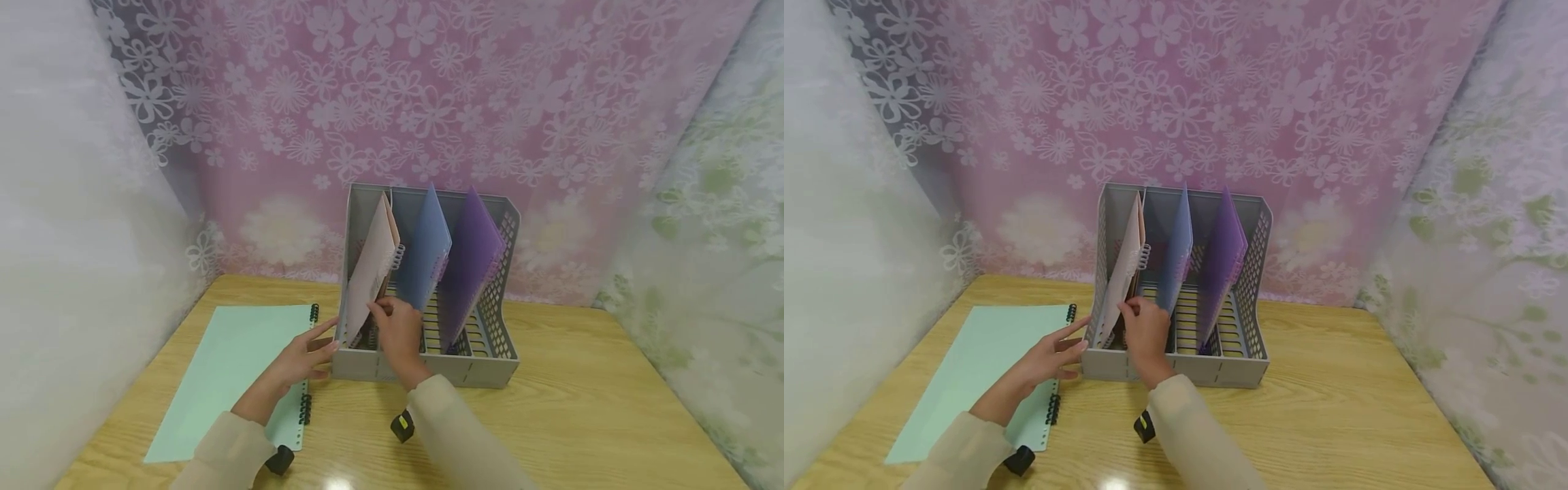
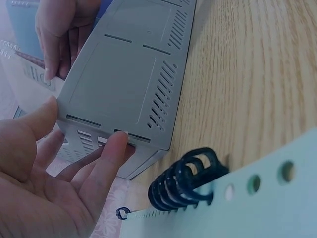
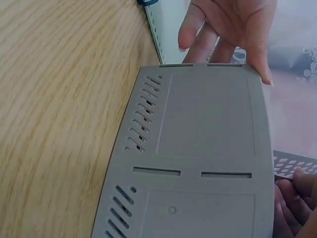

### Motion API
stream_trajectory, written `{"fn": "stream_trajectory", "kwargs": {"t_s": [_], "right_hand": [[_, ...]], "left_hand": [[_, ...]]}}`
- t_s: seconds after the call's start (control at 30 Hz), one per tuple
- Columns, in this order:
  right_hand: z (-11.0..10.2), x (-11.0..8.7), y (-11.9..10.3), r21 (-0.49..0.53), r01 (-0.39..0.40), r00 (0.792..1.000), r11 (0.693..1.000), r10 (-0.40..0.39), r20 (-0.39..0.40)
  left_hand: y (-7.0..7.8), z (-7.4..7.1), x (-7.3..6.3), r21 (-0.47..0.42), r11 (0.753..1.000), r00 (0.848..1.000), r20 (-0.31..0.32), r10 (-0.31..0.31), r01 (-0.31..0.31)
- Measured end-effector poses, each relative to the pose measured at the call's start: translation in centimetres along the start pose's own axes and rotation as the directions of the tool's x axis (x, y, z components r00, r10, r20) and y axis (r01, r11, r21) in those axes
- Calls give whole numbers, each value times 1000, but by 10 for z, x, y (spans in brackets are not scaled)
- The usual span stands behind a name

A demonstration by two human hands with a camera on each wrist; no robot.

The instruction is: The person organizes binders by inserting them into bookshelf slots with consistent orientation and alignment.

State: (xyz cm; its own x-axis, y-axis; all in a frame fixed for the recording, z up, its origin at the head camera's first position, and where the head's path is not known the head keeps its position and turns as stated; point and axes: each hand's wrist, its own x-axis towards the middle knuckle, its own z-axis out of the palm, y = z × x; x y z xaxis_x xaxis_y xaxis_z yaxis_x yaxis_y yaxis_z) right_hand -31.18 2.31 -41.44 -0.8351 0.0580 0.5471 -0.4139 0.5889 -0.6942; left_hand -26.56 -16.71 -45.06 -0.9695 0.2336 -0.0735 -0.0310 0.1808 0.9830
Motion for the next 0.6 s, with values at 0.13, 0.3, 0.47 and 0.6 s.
{"fn": "stream_trajectory", "kwargs": {"t_s": [0.13,0.3,0.47,0.6], "right_hand": [[1,3,2,0,19,1000,1000,-19,-23],[3,4,2,-15,35,998,999,-36,-52],[5,4,0,-27,5,998,1000,-7,-70],[7,4,-1,-45,-16,997,999,12,-74]], "left_hand": [[0,0,1,4,1000,1000,4,3,-3],[-1,0,1,5,1000,1000,-6,4,-4],[-1,1,1,3,1000,1000,-1,1,-1],[-1,0,1,3,1000,1000,0,6,-6]]}}
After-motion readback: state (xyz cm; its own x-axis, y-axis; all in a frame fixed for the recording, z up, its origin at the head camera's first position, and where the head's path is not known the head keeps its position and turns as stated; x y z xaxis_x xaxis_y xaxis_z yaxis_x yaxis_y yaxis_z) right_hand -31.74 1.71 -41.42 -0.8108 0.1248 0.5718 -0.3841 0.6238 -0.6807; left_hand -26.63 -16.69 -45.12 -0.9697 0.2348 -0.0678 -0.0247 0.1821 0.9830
